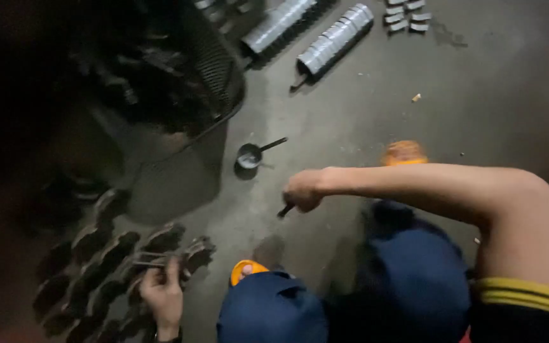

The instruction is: The person repeatedly picks up small metal pieces from the floor, places them into a handheld metal clamp, and tightens the clamp to secure the pieces. The person then removes the secured pieces and places them into a pile of similar finished items.

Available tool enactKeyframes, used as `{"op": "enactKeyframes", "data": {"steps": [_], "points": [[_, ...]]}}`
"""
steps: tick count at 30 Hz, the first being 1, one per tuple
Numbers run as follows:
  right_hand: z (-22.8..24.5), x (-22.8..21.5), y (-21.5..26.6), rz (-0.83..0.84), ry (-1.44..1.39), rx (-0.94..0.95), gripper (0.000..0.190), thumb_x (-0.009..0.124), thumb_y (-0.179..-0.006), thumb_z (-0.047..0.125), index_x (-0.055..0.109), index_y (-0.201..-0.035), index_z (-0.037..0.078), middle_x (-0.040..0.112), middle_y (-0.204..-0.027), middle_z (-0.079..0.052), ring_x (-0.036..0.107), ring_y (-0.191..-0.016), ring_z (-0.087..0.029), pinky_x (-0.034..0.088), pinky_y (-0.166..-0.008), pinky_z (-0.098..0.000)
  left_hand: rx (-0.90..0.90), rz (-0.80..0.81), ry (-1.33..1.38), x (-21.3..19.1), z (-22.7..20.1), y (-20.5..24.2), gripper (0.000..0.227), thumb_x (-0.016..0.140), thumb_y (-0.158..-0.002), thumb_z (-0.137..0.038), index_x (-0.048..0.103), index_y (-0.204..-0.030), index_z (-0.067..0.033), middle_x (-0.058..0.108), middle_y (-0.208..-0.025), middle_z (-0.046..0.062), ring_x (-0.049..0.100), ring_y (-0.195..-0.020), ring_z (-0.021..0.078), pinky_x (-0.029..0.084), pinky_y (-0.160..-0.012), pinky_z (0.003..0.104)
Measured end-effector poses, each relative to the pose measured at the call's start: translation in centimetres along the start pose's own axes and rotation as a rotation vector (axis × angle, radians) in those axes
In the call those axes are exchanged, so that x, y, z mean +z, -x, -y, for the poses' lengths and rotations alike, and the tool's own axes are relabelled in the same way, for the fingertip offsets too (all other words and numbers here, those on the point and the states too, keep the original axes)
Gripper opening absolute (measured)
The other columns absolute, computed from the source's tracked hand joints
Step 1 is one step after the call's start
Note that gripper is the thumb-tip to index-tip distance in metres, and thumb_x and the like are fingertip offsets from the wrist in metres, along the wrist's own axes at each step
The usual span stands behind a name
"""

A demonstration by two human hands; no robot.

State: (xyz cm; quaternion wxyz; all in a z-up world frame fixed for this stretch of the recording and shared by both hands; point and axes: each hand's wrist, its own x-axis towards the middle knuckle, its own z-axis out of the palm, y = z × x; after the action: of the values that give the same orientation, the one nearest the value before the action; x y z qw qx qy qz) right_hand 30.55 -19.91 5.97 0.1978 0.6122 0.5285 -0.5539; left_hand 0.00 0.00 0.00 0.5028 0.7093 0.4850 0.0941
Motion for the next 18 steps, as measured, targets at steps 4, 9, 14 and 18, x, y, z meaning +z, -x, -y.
{"op": "enactKeyframes", "data": {"steps": [4,9,14,18], "points": [[-13.5,5.9,2.8,-0.190,-0.085,0.186,0.014,0.049,-0.084,0.005,0.062,-0.088,0.006,0.066,-0.078,-0.011,0.064,-0.070,-0.028,0.048,-0.052,-0.0396,-0.164,0.269,0.089,6.4,-7.9,-0.3,0.024,0.066,-0.080,-0.014,0.055,-0.063,-0.0003,0.061,-0.053,0.012,0.057,-0.046,0.0140,0.049,-0.045,0.027],[-30.0,15.2,1.0,-0.775,0.134,0.126,0.021,0.050,-0.076,0.008,0.048,-0.096,0.007,0.054,-0.084,-0.012,0.057,-0.071,-0.031,0.048,-0.058,-0.0430,0.069,0.867,-0.254,18.4,-21.4,-2.0,0.026,0.060,-0.083,-0.028,0.061,-0.069,-0.0064,0.061,-0.058,0.004,0.055,-0.053,0.0104,0.037,-0.052,0.028],[-30.5,10.9,8.2,-0.896,-0.378,-0.081,0.034,0.062,-0.081,0.019,0.057,-0.110,0.002,0.058,-0.102,-0.018,0.056,-0.097,-0.034,0.046,-0.082,-0.0442,0.204,0.756,-0.038,33.8,-30.9,-1.9,0.026,0.061,-0.085,-0.009,0.054,-0.062,0.0013,0.054,-0.048,0.013,0.051,-0.043,0.0152,0.045,-0.044,0.026],[-32.6,11.8,9.0,-0.815,-1.551,-0.495,0.031,0.055,-0.089,0.020,0.058,-0.112,0.000,0.064,-0.103,-0.015,0.059,-0.097,-0.022,0.046,-0.086,-0.0414,0.184,0.605,0.032,43.1,-33.1,-1.4,0.026,0.064,-0.084,-0.009,0.055,-0.063,0.0027,0.058,-0.052,0.013,0.060,-0.050,0.0160,0.047,-0.043,0.025]]}}
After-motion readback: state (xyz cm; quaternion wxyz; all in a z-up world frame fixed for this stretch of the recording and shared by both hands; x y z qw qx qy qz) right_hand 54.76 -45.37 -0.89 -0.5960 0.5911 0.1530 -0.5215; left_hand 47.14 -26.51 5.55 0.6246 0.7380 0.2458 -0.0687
